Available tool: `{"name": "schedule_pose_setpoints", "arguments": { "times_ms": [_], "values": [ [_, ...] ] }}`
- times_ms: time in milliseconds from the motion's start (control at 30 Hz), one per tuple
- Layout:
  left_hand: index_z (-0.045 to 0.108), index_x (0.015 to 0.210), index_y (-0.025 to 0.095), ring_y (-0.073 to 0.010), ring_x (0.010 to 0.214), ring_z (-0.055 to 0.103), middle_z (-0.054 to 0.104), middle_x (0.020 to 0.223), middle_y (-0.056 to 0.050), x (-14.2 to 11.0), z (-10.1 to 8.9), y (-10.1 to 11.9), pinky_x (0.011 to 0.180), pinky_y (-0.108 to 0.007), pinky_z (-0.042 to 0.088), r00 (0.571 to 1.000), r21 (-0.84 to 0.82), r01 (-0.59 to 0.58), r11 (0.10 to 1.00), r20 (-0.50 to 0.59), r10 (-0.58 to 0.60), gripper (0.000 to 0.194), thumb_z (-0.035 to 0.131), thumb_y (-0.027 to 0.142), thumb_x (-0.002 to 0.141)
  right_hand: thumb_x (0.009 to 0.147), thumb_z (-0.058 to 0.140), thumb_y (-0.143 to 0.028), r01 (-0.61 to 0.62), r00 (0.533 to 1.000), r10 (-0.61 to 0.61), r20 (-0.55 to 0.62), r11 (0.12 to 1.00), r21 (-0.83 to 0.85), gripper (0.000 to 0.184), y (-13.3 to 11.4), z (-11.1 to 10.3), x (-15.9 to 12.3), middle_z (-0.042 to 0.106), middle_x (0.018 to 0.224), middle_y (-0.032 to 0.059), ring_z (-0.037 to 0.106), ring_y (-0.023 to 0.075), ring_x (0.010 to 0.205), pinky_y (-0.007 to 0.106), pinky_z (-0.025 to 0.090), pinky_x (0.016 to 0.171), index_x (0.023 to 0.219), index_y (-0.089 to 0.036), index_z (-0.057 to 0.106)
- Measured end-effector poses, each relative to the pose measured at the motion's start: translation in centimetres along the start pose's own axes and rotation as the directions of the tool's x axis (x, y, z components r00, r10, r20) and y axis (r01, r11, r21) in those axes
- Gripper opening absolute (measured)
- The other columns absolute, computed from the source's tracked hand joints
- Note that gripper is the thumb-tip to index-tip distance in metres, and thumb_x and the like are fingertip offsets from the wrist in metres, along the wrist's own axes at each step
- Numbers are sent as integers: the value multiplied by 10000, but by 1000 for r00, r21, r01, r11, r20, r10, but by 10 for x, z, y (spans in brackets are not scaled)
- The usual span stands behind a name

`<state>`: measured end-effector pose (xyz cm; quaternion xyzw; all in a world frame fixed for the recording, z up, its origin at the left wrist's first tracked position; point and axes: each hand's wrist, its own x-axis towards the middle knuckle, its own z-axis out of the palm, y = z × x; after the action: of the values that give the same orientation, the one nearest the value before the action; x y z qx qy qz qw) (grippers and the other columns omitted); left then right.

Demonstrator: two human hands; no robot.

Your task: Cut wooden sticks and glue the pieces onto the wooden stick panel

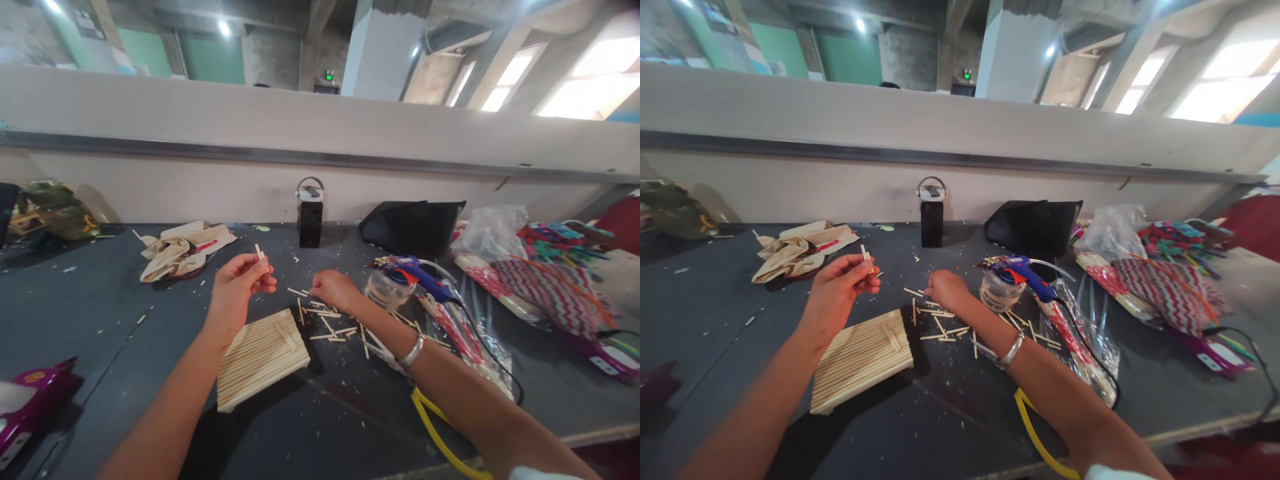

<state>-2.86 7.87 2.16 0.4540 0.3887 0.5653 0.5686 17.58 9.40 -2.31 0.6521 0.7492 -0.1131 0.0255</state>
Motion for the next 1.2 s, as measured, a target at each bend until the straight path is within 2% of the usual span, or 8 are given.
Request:
{"name": "schedule_pose_setpoints", "arguments": {
  "times_ms": [200, 333, 433, 567, 700, 833, 1033, 1200],
  "values": [
    [658, 821, 138, -115, 552, 618, 673, 710, -19, -1, 4, -3, 536, -244, 525, 1000, 15, 0, 1000, 2, 0, 207, 753, 255, 679, 922, 563, -320, 24, 999, -24, 22, 999, 37, 296, 23, -6, -48, 596, 1181, 79, 619, 206, 976, 410, 532, 818, 1176, -168, 567],
    [658, 845, 151, -131, 602, 637, 674, 738, -19, -6, 8, -3, 557, -252, 535, 1000, 15, -18, 1000, 6, 18, 203, 741, 267, 701, 912, 548, -248, 15, 1000, -13, -25, 998, 53, 153, 36, -2, -73, 680, 964, 38, 633, 166, 855, 307, 490, 756, 953, -166, 670],
    [666, 850, 155, -130, 619, 636, 674, 755, -20, -14, 10, -1, 570, -252, 538, 999, 12, -41, 999, 15, 41, 178, 731, 260, 722, 853, 547, -170, 49, 998, -46, -53, 996, 71, 168, 41, 4, -85, 705, 861, 12, 630, 146, 812, 229, 410, 683, 818, -196, 710],
    [676, 841, 155, -126, 621, 629, 674, 750, -16, -29, 14, 3, 592, -256, 541, 999, 6, -23, 1000, 25, 23, 166, 735, 255, 723, 813, 541, -154, 86, 992, -79, -94, 994, 70, 167, 41, 12, -92, 699, 873, 29, 622, 150, 780, 218, 360, 619, 781, -194, 700],
    [673, 844, 159, -122, 621, 623, 673, 766, -14, -44, 17, 6, 587, -253, 531, 999, 14, 9, 1000, 37, -9, 161, 735, 249, 725, 769, 561, -141, 123, 985, -111, -129, 988, 89, 118, 40, 10, -94, 691, 802, 33, 606, 147, 705, 217, 343, 583, 759, -176, 674],
    [675, 835, 156, -123, 605, 614, 668, 761, -15, -51, 20, 7, 580, -261, 517, 998, 41, 26, 999, 54, -28, 153, 735, 241, 723, 826, 514, -149, 198, 970, -174, -170, 971, 135, 152, 42, 2, -96, 680, 771, -9, 592, 115, 689, 200, 361, 619, 856, -186, 658],
    [677, 817, 151, -117, 588, 600, 655, 741, -13, -59, 29, 7, 580, -258, 499, 995, 77, 34, 996, 88, -41, 128, 725, 235, 734, 881, 504, -178, 289, 949, -265, -170, 948, 135, 235, 35, 3, -95, 681, 996, 39, 595, 166, 927, 235, 382, 739, 1016, -224, 691],
    [678, 840, 157, -114, 582, 594, 661, 758, -17, -70, 33, 7, 585, -261, 500, 991, 99, 30, 995, 124, -42, 110, 703, 234, 765, 831, 579, -195, 331, 943, -316, -107, 928, 173, 149, 30, 9, -96, 689, 929, 46, 603, 184, 899, 241, 385, 722, 863, -204, 724]
  ]
}}
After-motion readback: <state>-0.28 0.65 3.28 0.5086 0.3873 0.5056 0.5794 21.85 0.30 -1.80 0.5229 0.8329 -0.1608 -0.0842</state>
